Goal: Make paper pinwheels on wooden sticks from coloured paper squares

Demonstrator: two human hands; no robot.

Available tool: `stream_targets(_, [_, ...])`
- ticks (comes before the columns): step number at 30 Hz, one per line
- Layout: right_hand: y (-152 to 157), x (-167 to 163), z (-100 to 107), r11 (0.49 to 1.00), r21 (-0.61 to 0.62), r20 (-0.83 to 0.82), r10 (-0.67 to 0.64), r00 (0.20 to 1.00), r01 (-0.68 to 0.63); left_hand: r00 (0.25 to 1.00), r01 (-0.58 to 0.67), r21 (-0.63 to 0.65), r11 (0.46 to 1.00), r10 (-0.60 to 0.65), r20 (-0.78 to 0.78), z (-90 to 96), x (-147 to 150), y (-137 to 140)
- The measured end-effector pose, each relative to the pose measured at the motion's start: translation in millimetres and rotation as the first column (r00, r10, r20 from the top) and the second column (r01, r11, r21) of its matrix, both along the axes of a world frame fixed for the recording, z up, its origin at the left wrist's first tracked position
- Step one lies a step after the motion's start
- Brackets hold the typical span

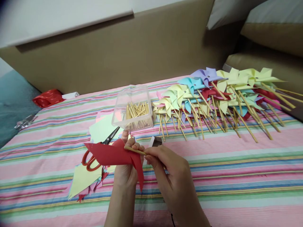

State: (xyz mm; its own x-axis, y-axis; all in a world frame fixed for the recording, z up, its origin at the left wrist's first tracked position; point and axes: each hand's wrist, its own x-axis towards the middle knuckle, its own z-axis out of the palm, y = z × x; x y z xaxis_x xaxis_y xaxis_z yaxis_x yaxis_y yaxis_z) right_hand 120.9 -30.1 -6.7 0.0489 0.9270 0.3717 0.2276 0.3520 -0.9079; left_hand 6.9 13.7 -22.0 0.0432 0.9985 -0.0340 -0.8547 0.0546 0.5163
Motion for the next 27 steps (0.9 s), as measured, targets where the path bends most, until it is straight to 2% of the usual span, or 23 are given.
stream_targets(8, [0.6, 2.0, 2.4, 0.999, 0.040, 0.038, -0.007, 0.999, 0.006, 0.997, -0.069, -0.032, 0.997, 0.067, -0.040, -0.1, 1.7, -1.3])
stream_targets(16, [1.8, 3.9, 3.0, 0.997, 0.071, 0.070, 0.029, 0.997, -0.034, 0.995, -0.072, -0.024, 0.997, 0.071, -0.067, 0.8, 4.5, -2.7])
stream_targets(21, [1.5, 2.2, 2.0, 0.998, -0.060, -0.026, -0.016, 1.000, 0.015, 0.988, -0.080, 0.016, 0.997, 0.082, -0.135, -0.8, 5.1, -1.3])
stream_targets(24, [2.0, 1.6, 1.1, 0.977, -0.204, -0.115, 0.031, 0.993, -0.054, 0.978, -0.102, 0.019, 0.995, 0.104, -0.181, -0.6, 4.8, 0.3])
stream_targets(27, [5.0, 4.3, -2.6, 0.929, -0.337, -0.188, 0.093, 0.978, -0.154, 0.952, -0.200, -0.036, 0.979, 0.186, -0.242, -0.3, 4.5, 4.4])
